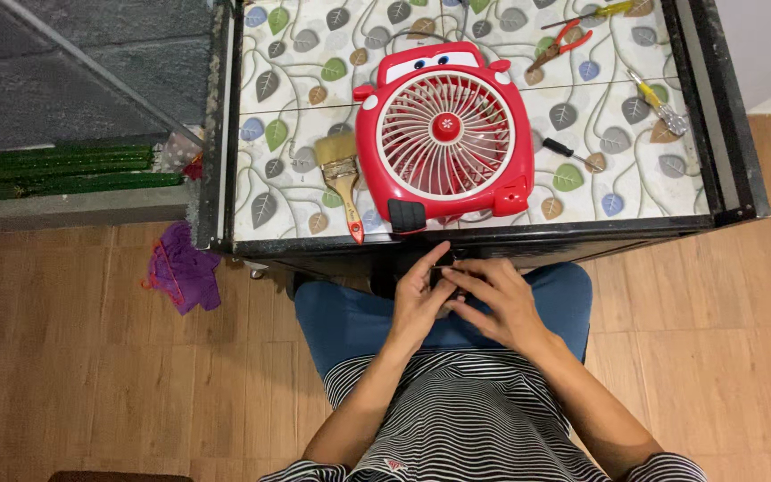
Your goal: The person assembles a red car-shaped portable fan by attaching the front grille, inserting rubber feet, and securing the rear cover with screws. They use a screwdriver to tighten the screws and ensure the fan is fully assembled.
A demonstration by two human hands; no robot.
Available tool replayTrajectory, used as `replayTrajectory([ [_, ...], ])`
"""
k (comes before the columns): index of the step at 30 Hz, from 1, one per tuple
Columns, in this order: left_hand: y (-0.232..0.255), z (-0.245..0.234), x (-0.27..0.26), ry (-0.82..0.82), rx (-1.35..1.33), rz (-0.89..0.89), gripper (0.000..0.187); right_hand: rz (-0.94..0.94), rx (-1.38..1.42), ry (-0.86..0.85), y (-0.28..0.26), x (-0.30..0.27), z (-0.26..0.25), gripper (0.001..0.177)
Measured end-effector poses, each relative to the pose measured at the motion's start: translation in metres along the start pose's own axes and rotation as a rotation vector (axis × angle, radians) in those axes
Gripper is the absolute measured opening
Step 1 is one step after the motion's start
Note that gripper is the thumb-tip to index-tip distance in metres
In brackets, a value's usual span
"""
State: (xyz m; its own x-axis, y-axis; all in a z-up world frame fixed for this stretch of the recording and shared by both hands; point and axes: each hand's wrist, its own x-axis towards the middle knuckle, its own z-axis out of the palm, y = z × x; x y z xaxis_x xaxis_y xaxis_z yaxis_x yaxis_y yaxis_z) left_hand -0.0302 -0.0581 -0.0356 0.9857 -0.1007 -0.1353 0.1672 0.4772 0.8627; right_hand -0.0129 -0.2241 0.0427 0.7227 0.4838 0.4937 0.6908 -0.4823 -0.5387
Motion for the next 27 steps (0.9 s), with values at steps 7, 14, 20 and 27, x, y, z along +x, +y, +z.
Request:
replayTrajectory([
  [7,0.029,0.019,0.007,-0.238,-0.278,-0.07,0.057,0.185,0.099,0.207,0.018,-0.008,-0.02,0.063],
  [14,0.024,0.036,0.014,-0.199,-0.119,-0.082,0.048,0.087,0.069,0.217,0.032,-0.021,-0.033,0.037],
  [20,0.01,0.044,0.024,-0.092,0.04,-0.069,0.034,0.566,0.478,0.266,0.051,-0.035,-0.027,0.022],
  [27,0.005,0.053,0.028,-0.046,0.105,-0.023,0.034,0.656,0.586,0.279,0.054,-0.032,-0.029,0.02],
])
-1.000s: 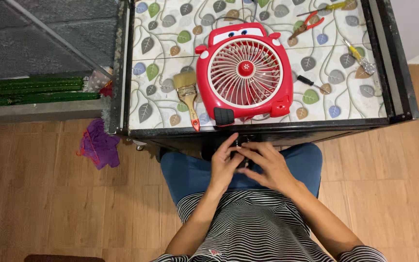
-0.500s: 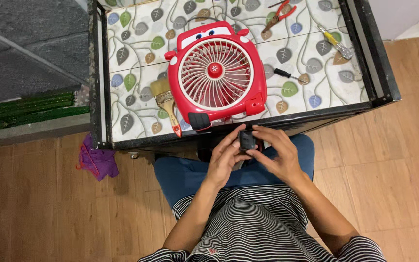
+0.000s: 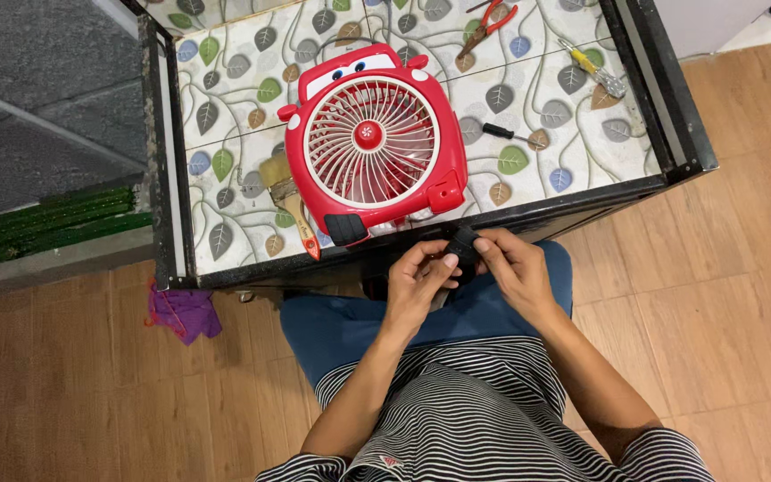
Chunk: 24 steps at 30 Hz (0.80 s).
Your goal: The person assembles a red car-shaped portable fan by attaching the front grille, inserting rubber feet, and securing the rear cover with screws. They use a screwdriver to tighten the screws and ensure the fan is fully assembled.
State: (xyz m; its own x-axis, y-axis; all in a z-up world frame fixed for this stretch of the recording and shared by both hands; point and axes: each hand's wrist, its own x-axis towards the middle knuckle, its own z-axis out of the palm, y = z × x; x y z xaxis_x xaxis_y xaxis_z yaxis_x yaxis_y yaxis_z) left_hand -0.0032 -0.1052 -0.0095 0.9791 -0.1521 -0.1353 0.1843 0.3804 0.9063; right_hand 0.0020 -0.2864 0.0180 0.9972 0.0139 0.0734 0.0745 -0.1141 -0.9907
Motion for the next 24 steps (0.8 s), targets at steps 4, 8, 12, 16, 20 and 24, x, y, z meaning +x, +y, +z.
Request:
replayTrajectory([
  [4,-0.004,0.012,0.005,0.149,0.041,0.118,0.026,-0.034,0.242,0.086,-0.001,0.001,0.013,0.033],
  [8,-0.005,0.021,-0.003,0.204,0.428,0.4,0.021,-0.085,0.232,0.078,-0.008,0.002,0.021,0.047],
  [12,-0.009,0.019,-0.001,0.122,0.381,0.337,0.024,-0.277,-0.203,0.095,-0.026,0.01,0.011,0.047],
  [16,-0.014,0.015,0.014,0.1,0.07,0.153,0.029,-0.634,-0.587,0.048,-0.047,0.038,0.0,0.048],
  [20,-0.006,0.007,0.024,0.12,-0.205,-0.098,0.05,-0.813,-0.777,-0.121,-0.06,0.066,-0.006,0.048],
  [24,0.014,-0.001,0.032,0.078,-0.274,-0.187,0.072,-0.791,-0.805,-0.171,-0.063,0.077,-0.003,0.047],
])
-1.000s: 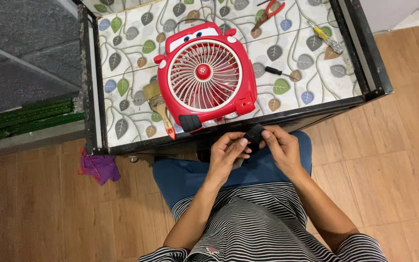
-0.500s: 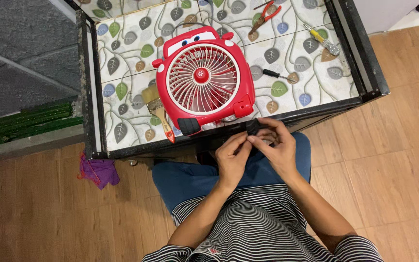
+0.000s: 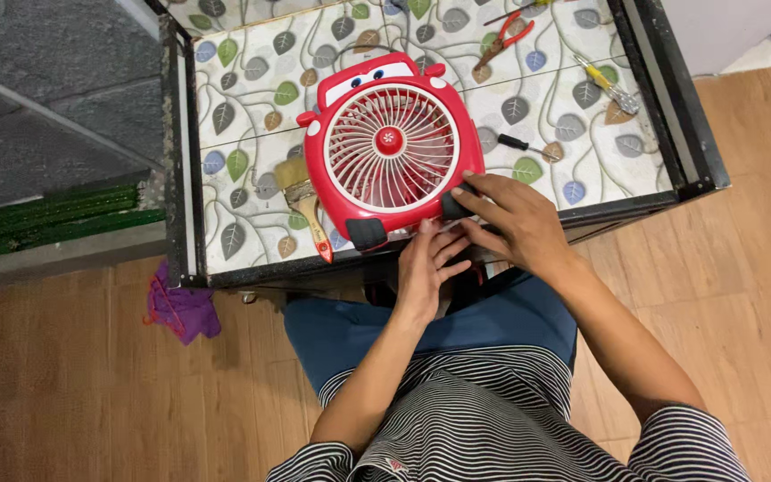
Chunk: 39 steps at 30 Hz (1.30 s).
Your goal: The person assembles a red car-shaped portable fan by attaching the front grille, inserting rubber feet, and securing the rear cover with screws. They use a screwdriver to tighten the screws and ensure the fan is fully assembled.
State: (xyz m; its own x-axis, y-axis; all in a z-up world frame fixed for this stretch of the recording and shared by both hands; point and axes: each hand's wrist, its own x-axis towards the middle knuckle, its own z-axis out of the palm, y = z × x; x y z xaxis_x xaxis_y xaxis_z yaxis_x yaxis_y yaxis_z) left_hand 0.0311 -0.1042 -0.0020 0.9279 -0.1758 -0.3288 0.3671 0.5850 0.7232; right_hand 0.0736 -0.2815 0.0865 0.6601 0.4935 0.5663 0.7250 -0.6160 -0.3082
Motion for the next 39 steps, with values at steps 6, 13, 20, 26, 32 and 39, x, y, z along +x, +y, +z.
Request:
replayTrajectory([
  [6,0.012,0.006,0.005,0.005,0.05,-0.024,0.083,0.071,0.078,0.015,0.005,-0.005,-0.001,0.046],
  [13,0.013,0.011,0.002,0.066,0.085,0.015,0.078,0.081,0.137,0.011,0.016,-0.003,-0.005,0.047],
  [20,0.012,0.01,0.0,0.133,0.098,0.055,0.07,0.112,0.121,0.0,0.01,-0.003,-0.004,0.044],
  [26,0.014,0.01,0.0,0.167,0.122,0.077,0.069,0.137,0.105,-0.034,0.006,0.0,-0.009,0.042],
  [32,0.016,0.013,-0.002,0.172,0.132,0.089,0.07,0.111,0.096,-0.035,0.004,-0.001,-0.009,0.043],
  [39,0.017,0.013,-0.001,0.151,0.121,0.098,0.071,0.13,0.064,-0.024,0.008,0.002,-0.008,0.044],
])
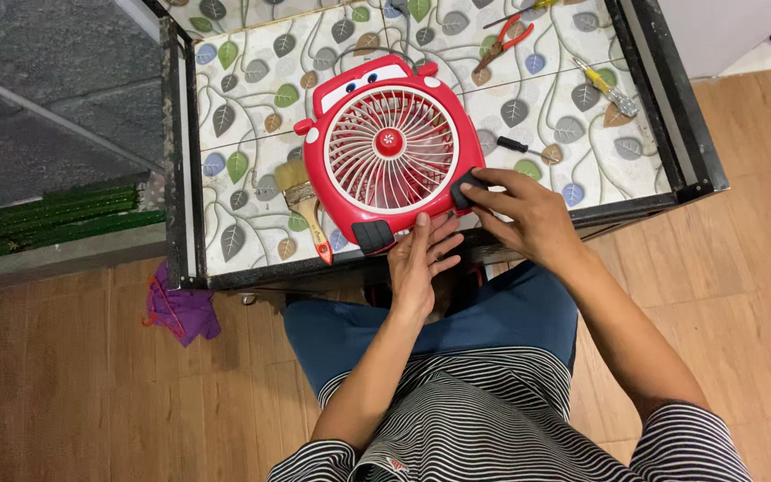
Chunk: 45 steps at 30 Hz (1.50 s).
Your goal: The person assembles a red car-shaped portable fan by attaching the front grille, inserting rubber feet, and securing the rear cover with screws. They use a screwdriver to tighten the screws and ensure the fan is fully assembled.
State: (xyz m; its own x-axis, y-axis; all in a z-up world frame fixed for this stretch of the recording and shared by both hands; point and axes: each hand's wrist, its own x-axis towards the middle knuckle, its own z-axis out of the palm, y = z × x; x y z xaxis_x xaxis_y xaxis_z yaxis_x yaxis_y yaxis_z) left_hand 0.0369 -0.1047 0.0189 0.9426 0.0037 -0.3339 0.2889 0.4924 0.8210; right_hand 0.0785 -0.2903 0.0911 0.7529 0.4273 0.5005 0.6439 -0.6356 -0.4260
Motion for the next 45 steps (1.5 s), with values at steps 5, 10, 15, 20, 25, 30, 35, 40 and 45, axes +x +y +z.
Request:
replayTrajectory([
  [5,-0.002,-0.004,-0.001,0.008,-0.001,-0.008,0.071,0.008,-0.037,-0.035,-0.002,0.0,-0.002,0.044],
  [10,-0.001,-0.007,0.001,0.022,0.0,-0.006,0.071,0.001,-0.04,-0.064,-0.004,0.002,-0.003,0.044],
  [15,-0.003,-0.012,0.002,0.043,-0.026,-0.004,0.064,0.014,0.055,-0.068,-0.004,0.005,-0.001,0.041],
  [20,-0.013,-0.011,0.003,0.097,-0.069,0.027,0.043,0.067,0.163,-0.067,-0.007,0.007,-0.001,0.036],
  [25,-0.025,-0.009,0.006,0.182,-0.142,0.057,0.035,0.027,0.155,-0.065,-0.008,0.006,0.0,0.036],
  [30,-0.028,-0.001,0.004,0.155,-0.128,-0.018,0.049,0.068,0.226,-0.064,-0.005,0.009,-0.001,0.038],
  [35,-0.019,0.004,0.007,-0.013,-0.2,-0.175,0.069,0.051,0.258,-0.125,0.002,0.011,-0.005,0.037],
  [40,-0.012,0.003,0.02,-0.074,-0.228,-0.127,0.079,-0.085,-0.029,-0.133,0.006,0.008,-0.001,0.035],
  [45,-0.008,0.002,0.022,-0.062,-0.175,-0.088,0.073,-0.108,-0.076,-0.096,0.001,0.012,0.0,0.031],
])
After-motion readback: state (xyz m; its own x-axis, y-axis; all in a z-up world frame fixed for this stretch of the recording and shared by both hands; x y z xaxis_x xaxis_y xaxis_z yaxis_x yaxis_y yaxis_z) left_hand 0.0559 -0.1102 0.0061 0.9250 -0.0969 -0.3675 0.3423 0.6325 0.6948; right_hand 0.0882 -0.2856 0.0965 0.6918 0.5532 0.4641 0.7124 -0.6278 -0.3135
